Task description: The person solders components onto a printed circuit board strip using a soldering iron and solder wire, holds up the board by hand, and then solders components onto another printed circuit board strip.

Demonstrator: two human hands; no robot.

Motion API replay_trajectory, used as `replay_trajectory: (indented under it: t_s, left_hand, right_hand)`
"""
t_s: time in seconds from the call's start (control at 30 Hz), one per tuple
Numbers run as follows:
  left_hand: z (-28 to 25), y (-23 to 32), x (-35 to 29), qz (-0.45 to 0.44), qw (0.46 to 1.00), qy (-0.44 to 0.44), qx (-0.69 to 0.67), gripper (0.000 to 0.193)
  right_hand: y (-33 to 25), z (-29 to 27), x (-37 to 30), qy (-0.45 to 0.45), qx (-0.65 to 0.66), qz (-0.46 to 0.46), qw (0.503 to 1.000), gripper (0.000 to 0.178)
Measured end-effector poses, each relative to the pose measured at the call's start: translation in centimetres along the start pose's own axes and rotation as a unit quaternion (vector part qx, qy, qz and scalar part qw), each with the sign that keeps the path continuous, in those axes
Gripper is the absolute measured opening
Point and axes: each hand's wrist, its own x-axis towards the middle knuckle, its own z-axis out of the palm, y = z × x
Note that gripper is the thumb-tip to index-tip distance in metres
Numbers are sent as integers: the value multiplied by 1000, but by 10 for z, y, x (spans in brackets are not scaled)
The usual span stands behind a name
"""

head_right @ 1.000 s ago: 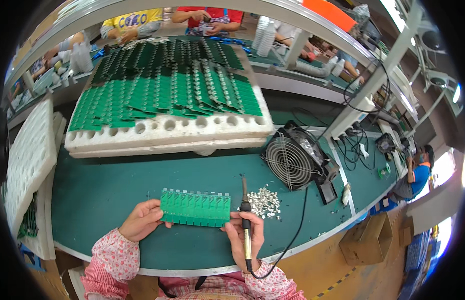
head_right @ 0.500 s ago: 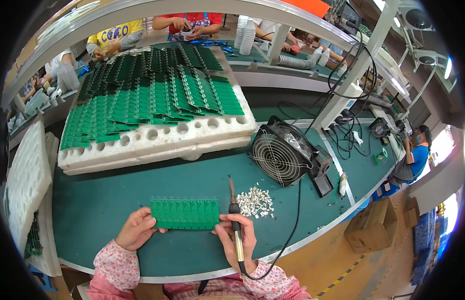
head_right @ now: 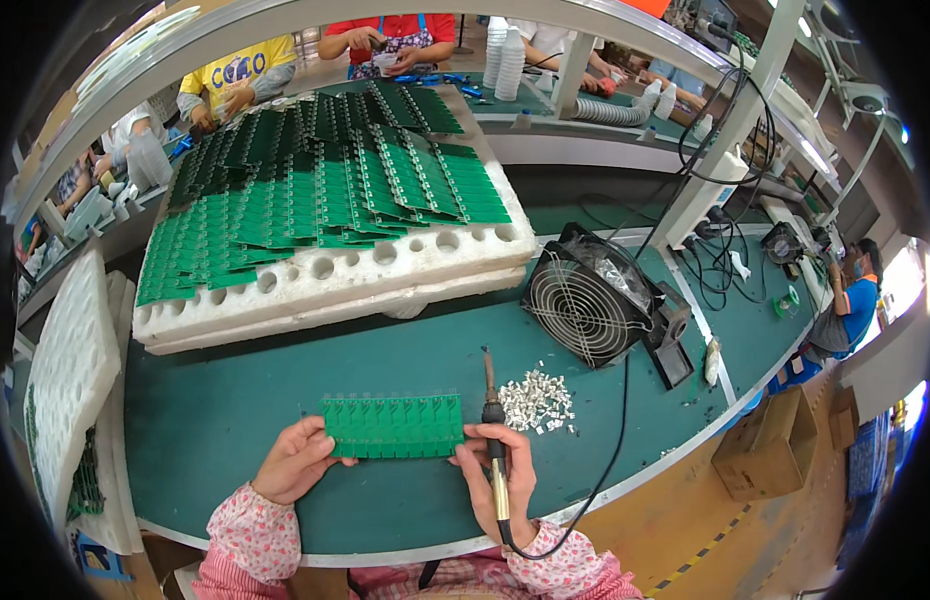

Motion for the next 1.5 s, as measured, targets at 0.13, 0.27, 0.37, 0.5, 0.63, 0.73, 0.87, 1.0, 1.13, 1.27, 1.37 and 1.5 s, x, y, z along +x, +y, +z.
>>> replay_trajectory:
  t_s: [0.13,0.27,0.37,0.5,0.63,0.73,0.87,1.0,1.13,1.27,1.37,1.5]
  left_hand:
    - [-4,-3,1,-3,1000,4,-8,20]
    - [-6,-5,-1,-1,1000,7,-14,21]
    - [-4,-5,0,0,1000,8,-15,22]
    - [-5,-5,1,-4,1000,2,-9,23]
    - [-4,-5,2,-8,1000,8,-7,22]
    - [-7,-7,2,-6,1000,7,-11,21]
    - [-6,-7,3,-2,1000,21,-10,19]
    - [-3,-5,1,-5,999,33,4,19]
    - [-1,-4,0,-13,999,29,6,19]
    - [4,6,-3,-47,995,40,75,20]
    - [9,17,-22,-83,974,43,205,21]
    - [17,33,-64,-101,896,76,425,25]
  right_hand:
    - [0,1,0,4,-2,-3,1000,34]
    - [1,2,0,2,-5,-4,1000,34]
    - [0,1,0,0,-5,-6,1000,34]
    - [2,0,0,2,-12,-16,1000,34]
    - [3,-1,-1,-3,1,-35,999,36]
    - [2,-1,-2,-10,7,-36,999,37]
    - [5,-1,-2,-15,15,-44,999,38]
    - [3,-2,-3,-17,2,-46,999,38]
    - [5,-5,-5,-20,2,-47,999,38]
    - [5,-6,-5,-10,1,-32,999,36]
    - [-2,-10,3,-19,-8,24,1000,29]
    - [-7,-26,17,-142,-42,126,981,28]
